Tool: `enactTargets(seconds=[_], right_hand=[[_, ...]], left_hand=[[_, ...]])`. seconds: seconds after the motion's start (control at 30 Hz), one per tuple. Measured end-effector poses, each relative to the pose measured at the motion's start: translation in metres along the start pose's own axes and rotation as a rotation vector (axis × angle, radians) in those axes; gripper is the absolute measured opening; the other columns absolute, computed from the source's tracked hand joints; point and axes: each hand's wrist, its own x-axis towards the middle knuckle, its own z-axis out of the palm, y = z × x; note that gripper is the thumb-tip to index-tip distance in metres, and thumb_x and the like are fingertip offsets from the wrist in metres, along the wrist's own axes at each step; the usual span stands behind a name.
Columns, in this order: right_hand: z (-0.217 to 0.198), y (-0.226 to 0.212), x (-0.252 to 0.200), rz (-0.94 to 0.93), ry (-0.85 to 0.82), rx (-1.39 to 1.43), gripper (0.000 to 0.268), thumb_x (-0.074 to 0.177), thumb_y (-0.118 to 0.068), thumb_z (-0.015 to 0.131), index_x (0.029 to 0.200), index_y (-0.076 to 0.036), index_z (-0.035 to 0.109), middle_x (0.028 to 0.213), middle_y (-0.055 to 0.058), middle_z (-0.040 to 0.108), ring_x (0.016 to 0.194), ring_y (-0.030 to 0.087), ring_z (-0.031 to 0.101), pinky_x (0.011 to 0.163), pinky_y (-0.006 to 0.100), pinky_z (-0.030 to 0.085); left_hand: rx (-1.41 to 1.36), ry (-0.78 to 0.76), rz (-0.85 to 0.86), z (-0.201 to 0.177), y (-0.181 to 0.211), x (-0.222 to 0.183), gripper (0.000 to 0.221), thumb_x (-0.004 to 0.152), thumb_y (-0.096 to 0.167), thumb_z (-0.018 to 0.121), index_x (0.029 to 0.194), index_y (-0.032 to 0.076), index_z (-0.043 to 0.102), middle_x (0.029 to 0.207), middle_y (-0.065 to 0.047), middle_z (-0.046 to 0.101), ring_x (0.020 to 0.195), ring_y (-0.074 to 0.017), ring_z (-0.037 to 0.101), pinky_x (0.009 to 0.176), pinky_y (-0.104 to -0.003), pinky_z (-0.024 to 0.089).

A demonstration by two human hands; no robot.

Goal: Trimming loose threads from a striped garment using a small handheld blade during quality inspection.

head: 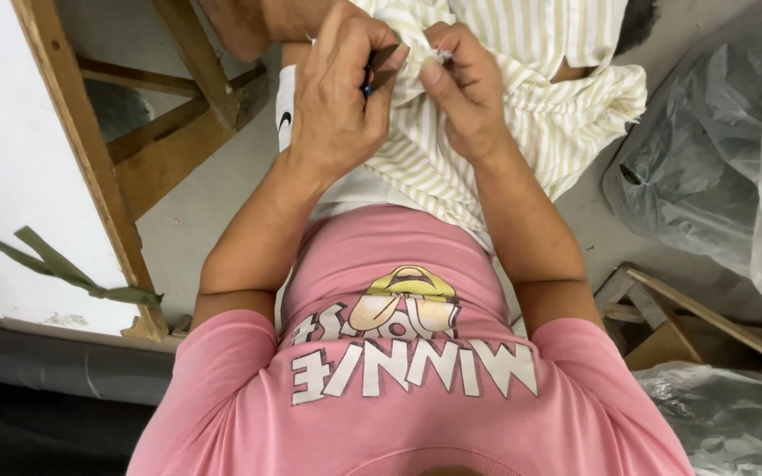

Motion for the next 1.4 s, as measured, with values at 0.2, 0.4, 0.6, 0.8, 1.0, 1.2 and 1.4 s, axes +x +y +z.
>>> enactTargets(seconds=[0.2,0.4,0.6,0.8,1.0,1.2,1.4], right_hand=[[-0.018,-0.028,0.014,0.186,-0.054,0.036,0.020,0.109,-0.028,0.052,0.102,-0.010,0.049,0.087,-0.003,0.044,0.080,0.010,0.039,0.076,0.028,0.034],[-0.029,-0.024,0.037,0.382,-0.291,0.304,0.017,0.106,-0.028,0.054,0.103,-0.011,0.054,0.092,0.001,0.059,0.086,0.013,0.057,0.082,0.026,0.046],[-0.038,0.002,0.028,0.500,-0.259,0.414,0.025,0.101,-0.035,0.062,0.093,-0.013,0.053,0.084,-0.006,0.051,0.079,0.006,0.048,0.071,0.020,0.039],[-0.037,0.009,0.032,0.483,-0.149,0.394,0.012,0.103,-0.021,0.057,0.098,-0.014,0.050,0.085,-0.004,0.052,0.078,0.008,0.048,0.074,0.023,0.040],[-0.042,0.004,0.048,0.305,0.322,0.507,0.015,0.100,-0.021,0.066,0.100,-0.007,0.070,0.095,0.002,0.070,0.091,0.015,0.065,0.086,0.032,0.052],[-0.042,0.010,0.040,0.259,0.198,0.409,0.024,0.108,-0.019,0.063,0.126,-0.003,0.066,0.109,0.010,0.073,0.092,0.023,0.071,0.074,0.034,0.058],[-0.031,-0.024,0.030,0.184,0.092,0.269,0.031,0.112,-0.023,0.057,0.130,0.002,0.057,0.111,0.017,0.067,0.095,0.030,0.071,0.078,0.042,0.069]], left_hand=[[0.021,-0.108,0.080,-0.012,0.009,0.013,0.014,0.093,-0.012,0.054,0.096,0.000,0.048,0.097,-0.013,0.043,0.073,-0.0261,0.047,0.054,-0.039,0.037],[-0.120,-0.220,0.203,-0.017,0.003,0.022,0.007,0.092,-0.004,0.048,0.093,0.002,0.046,0.116,-0.016,0.051,0.071,-0.0263,0.051,0.054,-0.039,0.039],[-0.188,-0.302,0.170,-0.001,-0.018,0.017,0.023,0.079,-0.010,0.052,0.097,0.003,0.050,0.109,-0.010,0.062,0.079,-0.0245,0.058,0.059,-0.035,0.039],[-0.103,-0.372,0.072,0.009,-0.031,0.020,0.027,0.079,-0.007,0.051,0.104,0.003,0.047,0.102,-0.011,0.058,0.084,-0.0340,0.060,0.055,-0.045,0.037],[-0.361,-0.255,-0.183,-0.001,-0.035,-0.002,0.008,0.109,0.009,0.046,0.102,0.005,0.048,0.100,-0.009,0.056,0.085,-0.0206,0.052,0.072,-0.033,0.042],[-0.224,0.172,-0.193,-0.022,-0.047,-0.009,0.034,0.106,0.019,0.072,0.082,0.004,0.051,0.079,-0.005,0.054,0.071,-0.0161,0.046,0.064,-0.032,0.038],[-0.047,0.028,-0.009,0.016,-0.021,0.003,0.035,0.107,0.026,0.071,0.128,0.001,0.059,0.120,-0.015,0.071,0.107,-0.0301,0.073,0.095,-0.039,0.059]])
